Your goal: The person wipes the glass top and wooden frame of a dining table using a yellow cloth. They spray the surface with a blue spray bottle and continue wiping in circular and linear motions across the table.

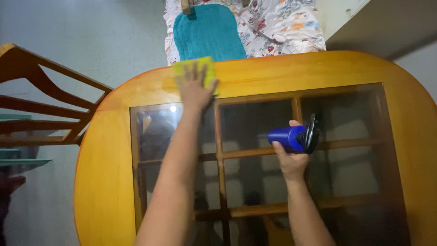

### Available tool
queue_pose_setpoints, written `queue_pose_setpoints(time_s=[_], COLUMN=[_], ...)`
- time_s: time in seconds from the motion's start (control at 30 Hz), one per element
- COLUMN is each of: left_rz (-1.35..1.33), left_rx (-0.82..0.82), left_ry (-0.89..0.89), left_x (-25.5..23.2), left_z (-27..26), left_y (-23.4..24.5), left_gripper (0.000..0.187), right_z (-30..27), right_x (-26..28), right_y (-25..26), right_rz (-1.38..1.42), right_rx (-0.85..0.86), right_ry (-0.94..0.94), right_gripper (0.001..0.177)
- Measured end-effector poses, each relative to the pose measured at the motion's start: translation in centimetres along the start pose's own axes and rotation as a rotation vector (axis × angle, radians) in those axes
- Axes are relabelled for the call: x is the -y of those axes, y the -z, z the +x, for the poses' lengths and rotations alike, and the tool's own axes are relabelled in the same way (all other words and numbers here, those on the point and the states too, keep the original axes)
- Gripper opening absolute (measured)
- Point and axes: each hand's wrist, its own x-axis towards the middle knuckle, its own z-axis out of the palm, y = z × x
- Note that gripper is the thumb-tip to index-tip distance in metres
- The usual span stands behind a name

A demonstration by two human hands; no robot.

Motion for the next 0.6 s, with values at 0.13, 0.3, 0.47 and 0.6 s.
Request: queue_pose_setpoints(time_s=[0.13, 0.3, 0.47, 0.6], left_rz=[0.044, 0.105, -0.045, -0.045], left_rx=[-0.118, -0.141, 0.102, 0.004], left_ry=[0.123, -0.153, -0.166, 0.143], left_x=[1.8, -2.1, -1.7, 3.5], left_z=[-3.0, -4.1, -0.8, -0.6], left_y=[-0.7, -4.7, -1.8, 1.3], left_gripper=[0.07, 0.062, 0.072, 0.077], right_z=[-2.1, 1.4, 6.5, 6.9], right_x=[-2.0, -8.1, -9.3, -8.8], right_y=[-0.7, -2.3, -5.0, -5.4], right_rz=[-0.163, -0.307, -0.216, -0.263], right_rx=[0.019, 0.065, -0.037, -0.048], right_ry=[-0.403, -0.301, -0.16, -0.145], right_gripper=[0.067, 0.041, 0.056, 0.054])
